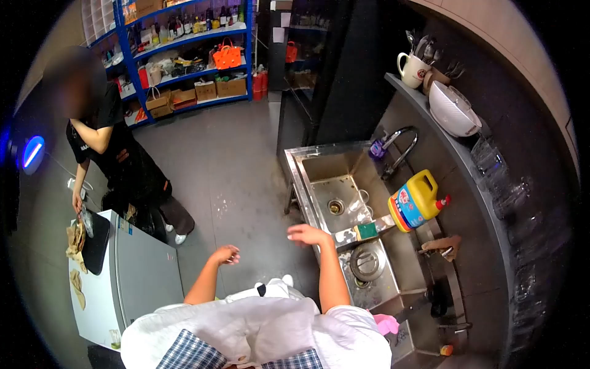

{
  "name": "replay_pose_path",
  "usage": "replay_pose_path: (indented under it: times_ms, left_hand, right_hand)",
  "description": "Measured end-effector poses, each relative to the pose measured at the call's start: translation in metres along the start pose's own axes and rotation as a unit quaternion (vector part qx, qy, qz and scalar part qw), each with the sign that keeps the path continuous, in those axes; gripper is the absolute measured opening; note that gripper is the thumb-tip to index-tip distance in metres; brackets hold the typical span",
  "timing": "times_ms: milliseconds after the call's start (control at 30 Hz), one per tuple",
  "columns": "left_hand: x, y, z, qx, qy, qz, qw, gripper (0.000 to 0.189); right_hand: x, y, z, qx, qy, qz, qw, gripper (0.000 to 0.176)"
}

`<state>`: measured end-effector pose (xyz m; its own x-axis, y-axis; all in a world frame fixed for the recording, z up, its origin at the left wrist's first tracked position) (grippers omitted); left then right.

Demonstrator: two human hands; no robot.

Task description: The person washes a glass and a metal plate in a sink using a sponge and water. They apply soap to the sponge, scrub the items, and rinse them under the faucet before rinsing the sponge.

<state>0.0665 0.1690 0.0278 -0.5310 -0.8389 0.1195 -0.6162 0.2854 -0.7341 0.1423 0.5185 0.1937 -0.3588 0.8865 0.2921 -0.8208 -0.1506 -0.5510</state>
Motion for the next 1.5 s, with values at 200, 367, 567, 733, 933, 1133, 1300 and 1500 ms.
replay_pose_path:
  times_ms: [200, 367, 567, 733, 933, 1133, 1300, 1500]
  left_hand:
    - [0.016, -0.004, 0.028, 0.044, -0.010, -0.018, 0.999, 0.020]
    - [0.027, 0.047, 0.081, 0.093, 0.039, -0.076, 0.992, 0.025]
    - [-0.022, 0.030, 0.047, 0.082, -0.035, -0.029, 0.996, 0.027]
    - [-0.020, 0.030, 0.044, 0.075, -0.066, -0.088, 0.991, 0.025]
    - [0.016, 0.005, 0.125, 0.134, -0.222, -0.181, 0.949, 0.019]
    - [0.012, -0.055, 0.213, -0.022, -0.115, -0.171, 0.978, 0.017]
    - [0.009, 0.000, 0.199, 0.237, -0.219, -0.220, 0.921, 0.019]
    - [0.011, 0.048, 0.117, 0.107, -0.228, -0.218, 0.943, 0.016]
  right_hand:
    - [0.060, -0.015, -0.122, -0.019, -0.070, -0.625, 0.777, 0.048]
    - [0.080, -0.071, -0.142, -0.208, -0.111, -0.603, 0.762, 0.065]
    - [0.110, -0.082, -0.194, -0.295, -0.186, -0.554, 0.756, 0.107]
    - [0.130, -0.065, -0.219, -0.309, -0.205, -0.504, 0.781, 0.117]
    - [0.145, -0.070, -0.213, -0.259, -0.233, -0.580, 0.736, 0.097]
    - [0.158, -0.072, -0.218, -0.223, -0.201, -0.574, 0.762, 0.085]
    - [0.173, -0.062, -0.233, -0.122, -0.190, -0.625, 0.747, 0.045]
    - [0.160, -0.061, -0.230, -0.102, -0.312, -0.687, 0.648, 0.039]
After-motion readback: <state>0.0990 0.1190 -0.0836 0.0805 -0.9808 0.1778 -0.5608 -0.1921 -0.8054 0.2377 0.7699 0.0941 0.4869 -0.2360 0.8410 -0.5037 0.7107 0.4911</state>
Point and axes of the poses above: each hand's wrist, its own y-axis towards the middle knuckle, its own x-axis out of the back of the hand, z = x × y, the point moved 3 cm from there along y, towards the middle knuckle, and after that the axes turned 7 degrees about -z, right-handed, at the moved point
